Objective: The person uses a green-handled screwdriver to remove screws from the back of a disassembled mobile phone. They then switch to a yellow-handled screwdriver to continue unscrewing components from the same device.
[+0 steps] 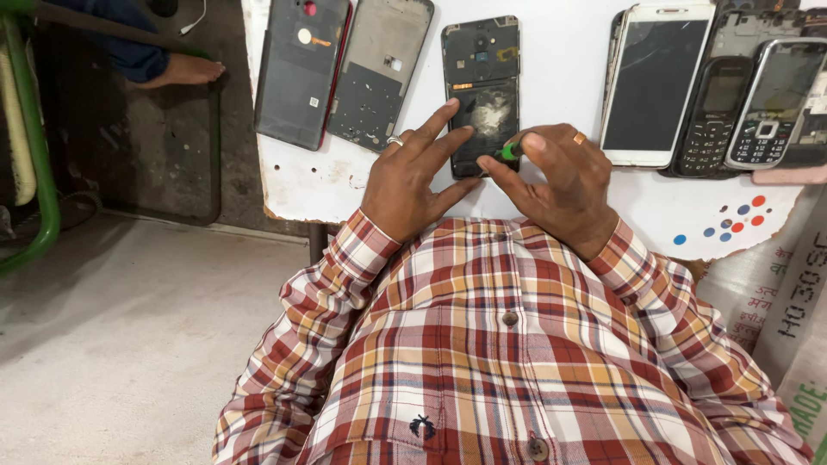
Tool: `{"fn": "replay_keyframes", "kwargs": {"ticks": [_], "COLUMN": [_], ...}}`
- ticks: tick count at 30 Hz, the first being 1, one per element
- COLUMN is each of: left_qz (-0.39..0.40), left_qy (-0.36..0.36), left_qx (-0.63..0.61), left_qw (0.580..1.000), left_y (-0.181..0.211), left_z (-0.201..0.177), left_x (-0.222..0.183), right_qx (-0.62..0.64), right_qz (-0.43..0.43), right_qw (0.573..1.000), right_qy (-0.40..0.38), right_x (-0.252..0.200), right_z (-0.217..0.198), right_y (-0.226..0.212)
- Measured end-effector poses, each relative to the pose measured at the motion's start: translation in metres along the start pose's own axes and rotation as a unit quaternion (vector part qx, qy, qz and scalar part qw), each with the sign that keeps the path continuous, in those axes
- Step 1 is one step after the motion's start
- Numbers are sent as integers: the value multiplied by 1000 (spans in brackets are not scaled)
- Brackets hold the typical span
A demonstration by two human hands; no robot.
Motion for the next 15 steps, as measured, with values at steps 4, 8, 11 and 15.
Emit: {"fn": "replay_keyframes", "kwargs": {"ticks": [4,8,11,15], "left_qz": [10,22,16,15], "left_qy": [10,13,6,7], "left_qx": [3,9,3,5], "left_qw": [1000,1000,1000,1000], "left_y": [0,-1,-4,-5], "left_z": [0,0,2,2], "left_x": [0,-2,0,-2], "right_qx": [21,52,73,130], "right_qz": [9,21,31,34], "right_qw": [1000,998,997,990], "right_qy": [-2,-10,-18,-37], "right_x": [-3,-7,-6,-1], "right_z": [0,2,2,0], "right_y": [2,2,2,1]}}
Point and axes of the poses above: each hand's wrist, its own x-axis towards the middle knuckle, its own z-axis out of the palm, y = z × x, the point moved 6 cm from there along x, towards the middle knuckle, and after that the axes turned 9 degrees about -x, right-handed, at the moved point
